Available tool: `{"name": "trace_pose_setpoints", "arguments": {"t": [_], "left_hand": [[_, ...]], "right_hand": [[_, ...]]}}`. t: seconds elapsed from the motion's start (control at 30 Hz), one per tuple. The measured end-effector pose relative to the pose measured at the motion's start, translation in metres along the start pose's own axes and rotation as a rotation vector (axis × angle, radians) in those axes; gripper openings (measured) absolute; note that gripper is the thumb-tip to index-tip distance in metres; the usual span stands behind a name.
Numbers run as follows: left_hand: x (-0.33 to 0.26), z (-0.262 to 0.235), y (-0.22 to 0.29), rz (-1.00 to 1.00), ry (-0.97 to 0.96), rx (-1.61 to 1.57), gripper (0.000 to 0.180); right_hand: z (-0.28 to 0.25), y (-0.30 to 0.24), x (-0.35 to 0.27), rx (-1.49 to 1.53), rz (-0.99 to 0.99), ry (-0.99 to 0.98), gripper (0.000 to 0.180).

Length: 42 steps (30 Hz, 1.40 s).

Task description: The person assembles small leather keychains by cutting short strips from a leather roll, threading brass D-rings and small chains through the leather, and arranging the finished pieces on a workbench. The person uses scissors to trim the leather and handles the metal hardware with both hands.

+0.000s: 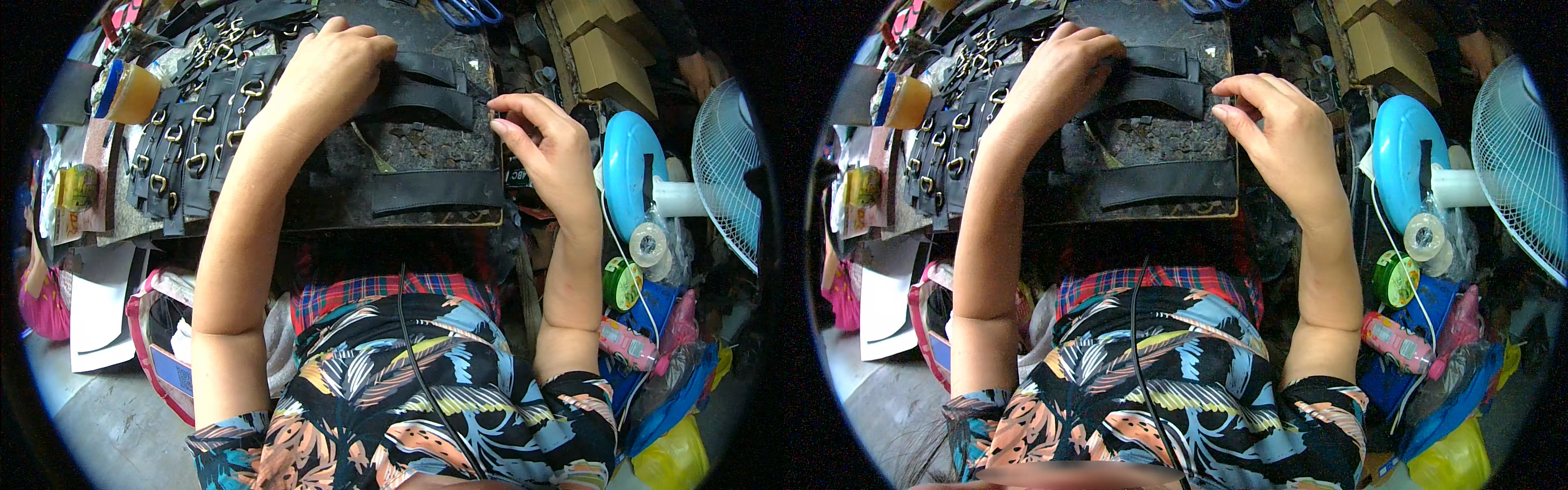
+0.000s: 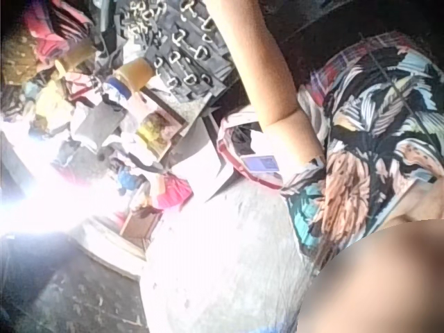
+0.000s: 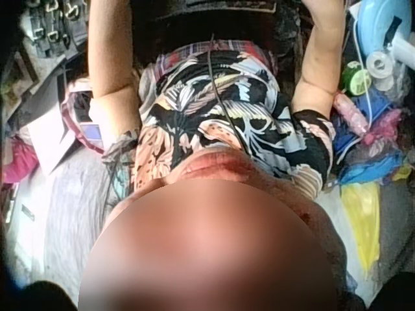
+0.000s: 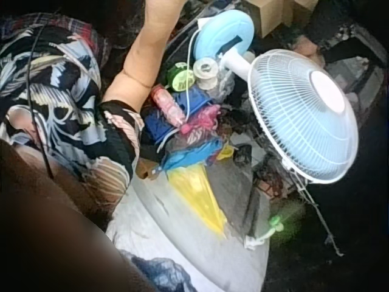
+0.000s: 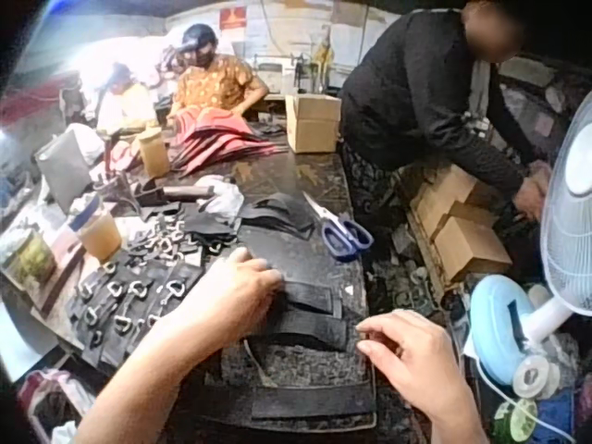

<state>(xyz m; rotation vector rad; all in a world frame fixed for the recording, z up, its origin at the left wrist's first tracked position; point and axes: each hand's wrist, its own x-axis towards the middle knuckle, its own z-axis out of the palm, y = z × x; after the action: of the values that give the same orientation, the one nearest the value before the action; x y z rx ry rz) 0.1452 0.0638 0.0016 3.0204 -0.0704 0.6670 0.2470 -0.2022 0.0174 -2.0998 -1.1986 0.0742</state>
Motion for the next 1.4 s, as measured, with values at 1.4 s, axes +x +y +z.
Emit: {"name": "trace_pose_setpoints", "arguments": {"t": [1.4], "left_hand": [[-0.102,-0.016,0.089,-0.085,0.184,-0.177,0.037]], "right_hand": [[0.029,-0.029,0.0,-0.215,-0.433,-0.061,0.019]]}}
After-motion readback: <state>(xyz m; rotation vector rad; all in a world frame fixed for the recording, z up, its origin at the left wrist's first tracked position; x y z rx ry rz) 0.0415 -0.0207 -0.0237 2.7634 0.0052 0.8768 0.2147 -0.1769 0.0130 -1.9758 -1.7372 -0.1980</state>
